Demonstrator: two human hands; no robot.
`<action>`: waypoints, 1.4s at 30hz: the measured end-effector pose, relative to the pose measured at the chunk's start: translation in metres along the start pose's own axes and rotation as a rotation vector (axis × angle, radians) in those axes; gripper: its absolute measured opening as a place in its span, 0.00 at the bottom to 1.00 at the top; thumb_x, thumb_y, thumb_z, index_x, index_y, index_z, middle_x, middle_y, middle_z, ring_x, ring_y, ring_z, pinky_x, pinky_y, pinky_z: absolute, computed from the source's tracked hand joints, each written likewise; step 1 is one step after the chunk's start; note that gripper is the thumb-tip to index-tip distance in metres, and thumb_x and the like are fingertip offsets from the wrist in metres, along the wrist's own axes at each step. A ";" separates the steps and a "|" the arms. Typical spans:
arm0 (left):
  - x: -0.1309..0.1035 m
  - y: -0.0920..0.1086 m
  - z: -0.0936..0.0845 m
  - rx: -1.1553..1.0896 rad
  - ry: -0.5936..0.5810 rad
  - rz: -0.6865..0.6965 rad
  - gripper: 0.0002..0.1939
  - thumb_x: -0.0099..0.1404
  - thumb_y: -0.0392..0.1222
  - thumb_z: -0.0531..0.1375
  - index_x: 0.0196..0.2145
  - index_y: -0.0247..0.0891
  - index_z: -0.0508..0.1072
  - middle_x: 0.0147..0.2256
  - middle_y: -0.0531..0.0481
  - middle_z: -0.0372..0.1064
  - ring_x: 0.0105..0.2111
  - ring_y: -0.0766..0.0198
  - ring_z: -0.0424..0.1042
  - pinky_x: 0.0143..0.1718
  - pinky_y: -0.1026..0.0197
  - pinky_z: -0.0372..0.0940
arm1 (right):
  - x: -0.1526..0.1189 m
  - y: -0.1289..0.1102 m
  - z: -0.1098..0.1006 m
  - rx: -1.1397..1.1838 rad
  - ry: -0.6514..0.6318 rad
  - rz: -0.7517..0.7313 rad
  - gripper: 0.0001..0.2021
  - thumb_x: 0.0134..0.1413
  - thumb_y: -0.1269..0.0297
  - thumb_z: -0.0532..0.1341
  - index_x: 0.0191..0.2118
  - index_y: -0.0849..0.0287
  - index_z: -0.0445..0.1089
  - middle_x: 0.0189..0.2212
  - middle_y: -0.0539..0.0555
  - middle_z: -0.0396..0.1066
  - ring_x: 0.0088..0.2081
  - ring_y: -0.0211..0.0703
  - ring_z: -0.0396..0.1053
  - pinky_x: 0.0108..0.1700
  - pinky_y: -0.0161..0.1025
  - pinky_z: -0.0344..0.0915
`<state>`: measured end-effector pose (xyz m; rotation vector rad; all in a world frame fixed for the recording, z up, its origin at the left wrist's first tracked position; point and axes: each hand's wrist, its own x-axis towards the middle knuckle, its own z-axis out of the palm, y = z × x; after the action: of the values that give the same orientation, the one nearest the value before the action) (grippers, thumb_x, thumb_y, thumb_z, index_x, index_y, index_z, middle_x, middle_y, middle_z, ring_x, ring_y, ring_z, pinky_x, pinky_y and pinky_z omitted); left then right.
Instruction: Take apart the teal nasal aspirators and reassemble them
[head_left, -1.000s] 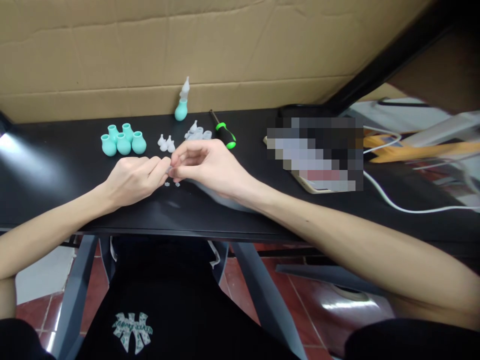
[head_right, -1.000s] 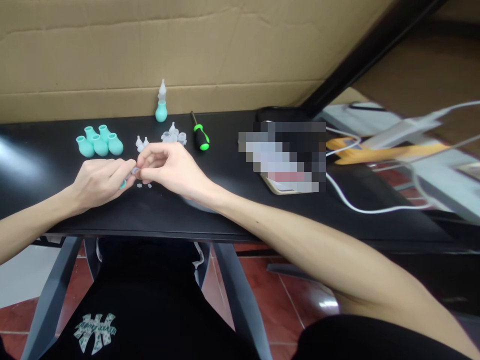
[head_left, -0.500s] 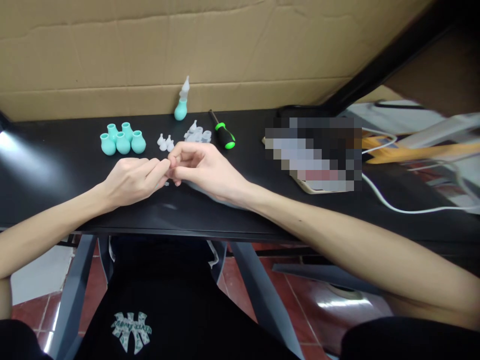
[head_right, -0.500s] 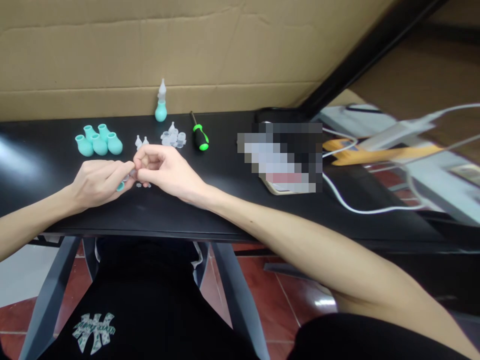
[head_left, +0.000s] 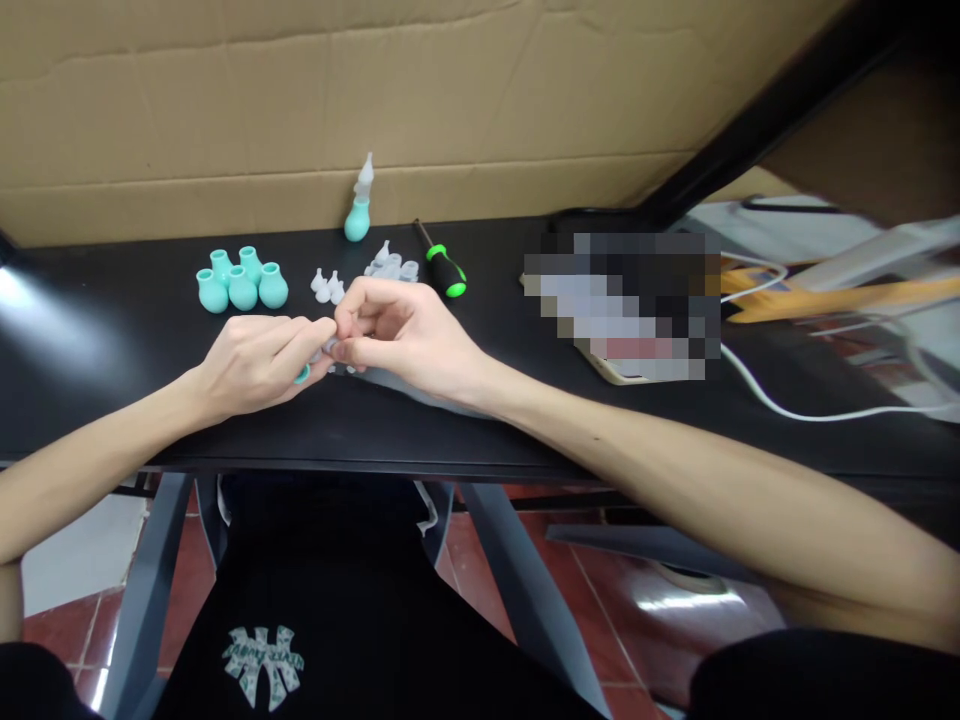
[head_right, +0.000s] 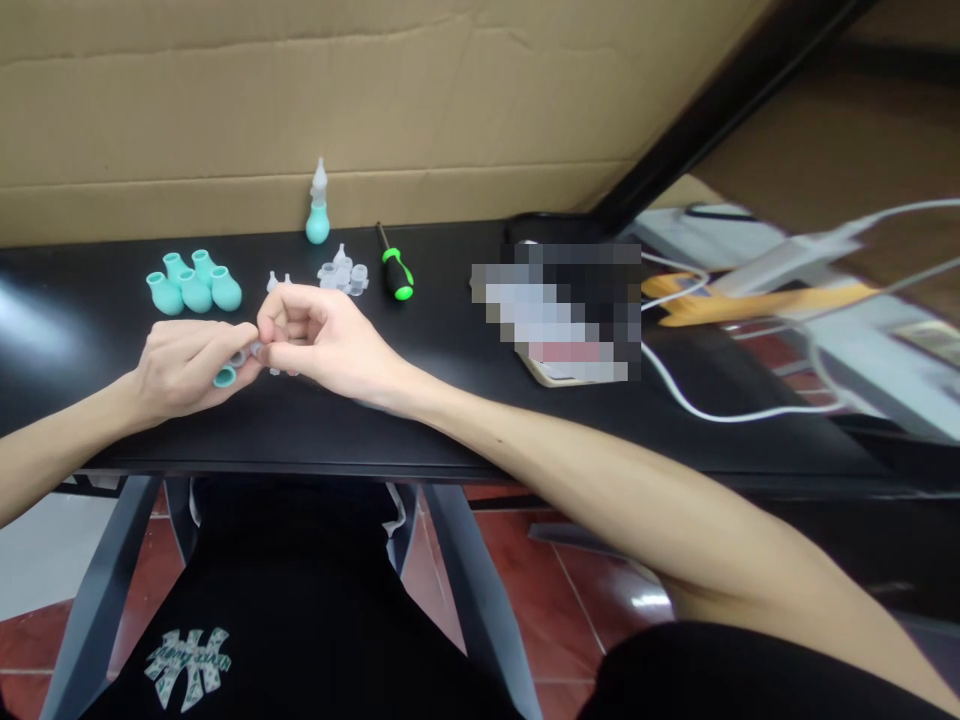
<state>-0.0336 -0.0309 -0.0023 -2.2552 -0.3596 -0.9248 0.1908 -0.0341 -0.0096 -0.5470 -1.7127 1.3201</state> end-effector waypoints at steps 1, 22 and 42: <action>-0.001 -0.002 0.000 -0.018 0.014 -0.008 0.01 0.78 0.37 0.61 0.46 0.39 0.71 0.26 0.60 0.71 0.22 0.70 0.72 0.25 0.65 0.64 | 0.000 -0.002 0.000 -0.005 0.007 -0.003 0.18 0.54 0.61 0.79 0.34 0.57 0.68 0.28 0.46 0.70 0.29 0.34 0.67 0.33 0.35 0.66; -0.017 -0.015 0.024 -0.441 -0.228 -0.407 0.22 0.79 0.60 0.63 0.55 0.40 0.67 0.40 0.47 0.81 0.37 0.53 0.86 0.35 0.60 0.77 | 0.000 0.000 -0.015 -0.587 0.168 -0.310 0.12 0.63 0.51 0.75 0.36 0.55 0.82 0.32 0.52 0.79 0.34 0.44 0.74 0.41 0.43 0.73; -0.012 -0.016 0.019 -0.243 -0.153 -0.324 0.09 0.79 0.48 0.61 0.45 0.40 0.70 0.31 0.52 0.74 0.29 0.60 0.78 0.31 0.65 0.66 | -0.009 0.002 -0.007 -0.910 0.193 -0.421 0.09 0.71 0.62 0.64 0.37 0.56 0.79 0.32 0.54 0.78 0.32 0.43 0.73 0.36 0.41 0.65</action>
<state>-0.0396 -0.0062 -0.0136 -2.5461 -0.7339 -1.0046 0.2015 -0.0368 -0.0143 -0.7235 -2.0612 0.1336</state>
